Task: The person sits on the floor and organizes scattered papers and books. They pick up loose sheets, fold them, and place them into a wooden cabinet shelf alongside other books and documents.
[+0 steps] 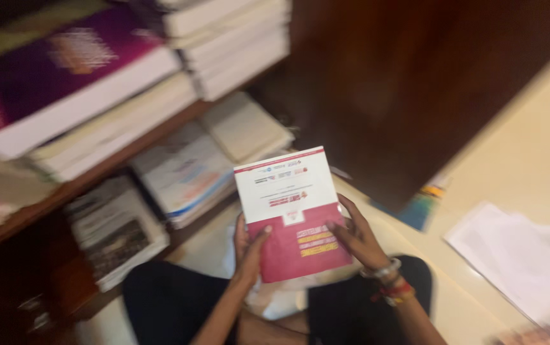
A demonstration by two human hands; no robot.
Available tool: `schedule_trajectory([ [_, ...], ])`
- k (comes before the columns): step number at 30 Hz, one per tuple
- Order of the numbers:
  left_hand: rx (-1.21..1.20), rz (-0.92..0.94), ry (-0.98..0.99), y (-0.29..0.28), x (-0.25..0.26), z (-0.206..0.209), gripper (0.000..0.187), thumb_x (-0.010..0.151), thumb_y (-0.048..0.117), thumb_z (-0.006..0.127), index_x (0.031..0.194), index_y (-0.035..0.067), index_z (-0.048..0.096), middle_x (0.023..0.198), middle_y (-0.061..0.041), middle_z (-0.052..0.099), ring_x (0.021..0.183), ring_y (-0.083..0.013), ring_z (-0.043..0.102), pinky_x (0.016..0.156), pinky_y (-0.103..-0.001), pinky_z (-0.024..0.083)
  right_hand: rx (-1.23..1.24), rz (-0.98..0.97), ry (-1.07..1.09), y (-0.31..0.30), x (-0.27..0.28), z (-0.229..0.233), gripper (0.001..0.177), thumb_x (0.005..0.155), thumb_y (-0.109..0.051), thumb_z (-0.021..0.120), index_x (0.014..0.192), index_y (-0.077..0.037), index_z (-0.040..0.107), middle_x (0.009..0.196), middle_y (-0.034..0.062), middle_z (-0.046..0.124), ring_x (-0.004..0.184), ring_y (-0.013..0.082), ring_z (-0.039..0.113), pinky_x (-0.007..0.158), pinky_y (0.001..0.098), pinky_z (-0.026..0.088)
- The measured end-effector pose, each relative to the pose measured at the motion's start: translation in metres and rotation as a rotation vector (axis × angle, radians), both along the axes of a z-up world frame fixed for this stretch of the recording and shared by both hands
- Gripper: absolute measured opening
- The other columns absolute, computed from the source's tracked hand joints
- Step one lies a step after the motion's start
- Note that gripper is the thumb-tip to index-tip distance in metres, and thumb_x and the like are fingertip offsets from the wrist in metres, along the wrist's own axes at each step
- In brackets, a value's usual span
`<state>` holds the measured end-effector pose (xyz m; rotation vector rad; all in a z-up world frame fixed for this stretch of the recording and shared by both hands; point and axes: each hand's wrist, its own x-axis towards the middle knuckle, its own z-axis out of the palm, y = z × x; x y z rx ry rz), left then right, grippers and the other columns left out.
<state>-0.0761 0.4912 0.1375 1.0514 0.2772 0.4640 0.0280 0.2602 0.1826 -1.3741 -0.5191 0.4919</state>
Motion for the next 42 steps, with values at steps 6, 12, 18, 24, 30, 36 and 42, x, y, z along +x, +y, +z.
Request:
schedule_trajectory([
  [6,-0.022,0.279,-0.046,0.077,-0.017,0.004,0.063,0.086,-0.003,0.068,0.144,0.007,0.046,0.127,-0.012,0.067,0.112,-0.0179,0.067,0.094,-0.032,0.057,-0.186,0.122,0.132,0.076,-0.009,0.010,0.075,0.086,-0.018,0.068,0.153,-0.014,0.035,0.127,0.0114,0.067,0.103,0.0243,0.072,0.061,0.0405,0.068],
  [12,-0.060,0.487,0.060,0.144,-0.022,-0.015,0.063,0.086,-0.003,0.070,0.143,0.010,0.047,0.126,-0.010,0.067,0.109,-0.0182,0.066,0.092,-0.030,0.057,-0.009,0.238,0.086,0.153,0.019,-0.014,0.062,0.091,-0.013,0.068,0.147,-0.005,0.044,0.115,0.0192,0.072,0.091,0.0242,0.075,0.072,0.0316,0.067],
  [18,-0.173,0.189,0.455,0.153,-0.053,0.022,0.068,0.087,0.003,0.066,0.145,0.017,0.035,0.127,-0.004,0.062,0.112,-0.0191,0.066,0.079,-0.048,0.062,0.083,0.114,0.210,0.224,0.045,-0.060,0.047,0.091,-0.007,0.069,0.132,0.002,0.048,0.111,0.0172,0.072,0.090,0.0232,0.075,0.071,0.0326,0.066],
  [24,-0.017,0.282,0.275,0.154,-0.059,0.009,0.057,0.087,-0.006,0.066,0.134,0.001,0.036,0.123,-0.023,0.063,0.107,-0.0297,0.072,0.091,-0.039,0.061,0.073,-0.118,0.377,0.258,0.047,-0.083,0.046,0.091,-0.006,0.071,0.126,0.002,0.041,0.101,0.0210,0.068,0.081,0.0263,0.074,0.065,0.0349,0.061],
  [30,0.033,0.449,0.252,0.154,-0.048,-0.008,0.059,0.090,-0.004,0.063,0.138,0.002,0.030,0.122,-0.024,0.066,0.111,-0.0263,0.071,0.096,-0.032,0.056,0.292,-0.175,0.246,0.282,0.049,-0.095,0.048,0.087,0.005,0.069,0.128,0.006,0.044,0.112,0.0168,0.062,0.095,0.0250,0.073,0.081,0.0326,0.068],
  [36,0.219,0.432,0.274,0.166,-0.034,-0.032,0.055,0.090,0.000,0.067,0.142,-0.004,0.046,0.124,-0.024,0.067,0.113,-0.0227,0.069,0.097,-0.030,0.055,0.246,-0.219,0.243,0.300,0.067,-0.107,0.040,0.091,0.008,0.063,0.130,0.011,0.055,0.110,0.0128,0.059,0.093,0.0275,0.074,0.085,0.0313,0.066],
  [42,0.374,0.505,0.269,0.174,-0.027,-0.027,0.064,0.087,-0.004,0.067,0.146,-0.003,0.042,0.133,-0.022,0.060,0.112,-0.0207,0.069,0.097,-0.029,0.055,0.313,-0.233,0.338,0.309,0.069,-0.108,0.047,0.086,0.010,0.066,0.130,0.010,0.049,0.107,0.0133,0.060,0.095,0.0243,0.072,0.085,0.0351,0.065],
])
